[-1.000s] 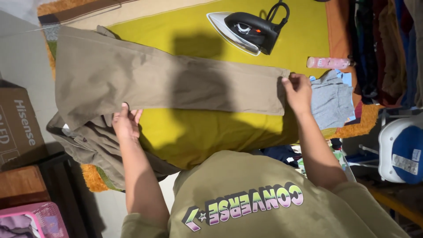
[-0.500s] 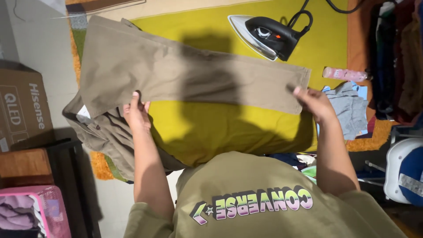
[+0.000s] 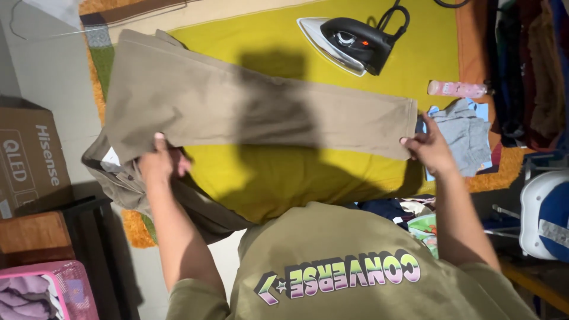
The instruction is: The recorder is ironing a pair of pants on a padded surface.
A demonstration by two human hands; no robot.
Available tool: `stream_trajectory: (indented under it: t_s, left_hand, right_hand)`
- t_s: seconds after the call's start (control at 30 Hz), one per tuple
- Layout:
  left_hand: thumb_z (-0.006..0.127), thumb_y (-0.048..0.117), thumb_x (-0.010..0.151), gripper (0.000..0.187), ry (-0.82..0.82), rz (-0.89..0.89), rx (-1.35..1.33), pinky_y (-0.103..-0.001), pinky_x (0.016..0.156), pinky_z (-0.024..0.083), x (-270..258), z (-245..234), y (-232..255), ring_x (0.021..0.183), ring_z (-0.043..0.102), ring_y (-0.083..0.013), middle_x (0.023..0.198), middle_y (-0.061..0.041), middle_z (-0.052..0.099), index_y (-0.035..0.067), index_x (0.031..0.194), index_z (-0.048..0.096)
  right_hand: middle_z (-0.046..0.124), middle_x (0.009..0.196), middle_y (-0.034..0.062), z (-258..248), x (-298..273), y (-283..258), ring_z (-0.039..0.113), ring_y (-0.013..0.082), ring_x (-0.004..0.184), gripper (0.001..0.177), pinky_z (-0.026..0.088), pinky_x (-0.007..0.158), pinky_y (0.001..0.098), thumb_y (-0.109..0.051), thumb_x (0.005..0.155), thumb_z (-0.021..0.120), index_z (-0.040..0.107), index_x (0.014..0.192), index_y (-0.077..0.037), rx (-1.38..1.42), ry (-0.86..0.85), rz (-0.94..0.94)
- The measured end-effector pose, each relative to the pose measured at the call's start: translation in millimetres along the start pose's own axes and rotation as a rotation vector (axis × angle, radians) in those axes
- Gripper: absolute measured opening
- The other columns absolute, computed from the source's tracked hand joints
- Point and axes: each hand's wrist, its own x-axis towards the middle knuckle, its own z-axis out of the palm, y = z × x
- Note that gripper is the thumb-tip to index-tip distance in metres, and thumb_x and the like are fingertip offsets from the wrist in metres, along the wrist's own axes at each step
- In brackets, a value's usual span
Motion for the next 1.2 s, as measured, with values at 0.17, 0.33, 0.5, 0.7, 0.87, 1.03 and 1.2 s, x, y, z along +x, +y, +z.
stream_trajectory:
  t_s: [0.17,0.33,0.5,0.7,0.87,1.03,1.2]
  left_hand:
    - [0.057,0.055,0.101,0.060,-0.393,0.106,0.242,-0.042,0.065,0.057,-78.6,39.2,123.3,0.066,0.070,-0.0321,0.072,-0.015,0.071,-0.001,0.086,0.074]
    - [0.066,0.038,0.101,0.048,-0.183,1.193,0.026,-0.053,0.114,0.038,-78.4,160.9,159.3,0.137,0.049,-0.0391,0.146,-0.018,0.054,0.011,0.140,0.057]
    - [0.070,0.035,0.093,0.078,-0.074,1.029,0.504,-0.056,0.128,0.019,24.1,133.4,154.1,0.157,0.021,-0.0424,0.169,-0.021,0.025,0.009,0.161,0.040]
    - [0.074,0.038,0.087,0.085,0.102,1.025,0.305,-0.064,0.123,0.013,20.8,160.6,137.1,0.153,0.019,-0.0467,0.163,-0.028,0.026,-0.002,0.154,0.038]
    - [0.064,0.050,0.089,0.079,-0.253,1.343,0.188,-0.064,0.121,0.018,-84.7,192.5,156.1,0.151,0.028,-0.0403,0.160,-0.020,0.036,0.007,0.152,0.044]
    - [0.059,0.032,0.099,0.057,0.160,1.475,0.512,-0.061,0.123,0.025,0.5,146.9,166.7,0.146,0.036,-0.0428,0.155,-0.023,0.047,0.006,0.149,0.052]
    - [0.061,0.026,0.088,0.051,0.438,1.266,0.907,-0.076,0.112,-0.004,102.3,52.0,192.5,0.147,0.038,-0.0376,0.118,-0.009,0.066,0.023,0.138,0.068]
  right_hand:
    - [0.063,0.120,0.0263,105.8,-38.4,-82.6,0.060,0.0450,0.111,0.057,0.049,0.095,0.0526,-0.010,0.082,0.076,0.055,0.134,0.002,-0.643,0.374,-0.719]
    - [0.054,0.151,0.0221,205.3,-11.7,-88.5,0.049,0.0408,0.143,0.054,0.040,0.118,0.0497,-0.015,0.094,0.072,0.055,0.145,-0.005,-0.535,0.039,-0.854]
    - [0.024,0.169,0.0198,110.8,-4.3,-51.9,0.016,0.0379,0.157,0.079,0.014,0.124,0.0574,-0.047,0.097,0.058,0.033,0.161,-0.008,-0.906,0.119,-0.528]
    - [0.023,0.170,0.0260,112.2,11.8,-109.2,0.016,0.0439,0.160,0.071,0.014,0.129,0.0606,-0.032,0.104,0.058,0.031,0.163,-0.002,-0.801,0.265,-0.699]
    - [0.036,0.161,0.0292,144.4,131.6,-198.7,0.031,0.0505,0.151,0.063,0.026,0.124,0.0619,-0.011,0.101,0.059,0.039,0.159,0.003,-0.957,0.301,-0.859]
    - [0.064,0.128,0.0276,130.2,171.6,-235.7,0.058,0.0467,0.122,0.047,0.046,0.099,0.0597,-0.020,0.094,0.066,0.056,0.136,-0.002,-1.199,-0.006,-0.480]
    - [0.073,0.097,0.0216,129.7,78.1,-230.0,0.071,0.0427,0.091,0.053,0.057,0.080,0.0522,-0.055,0.089,0.072,0.063,0.121,-0.013,-1.025,-0.469,-0.621]
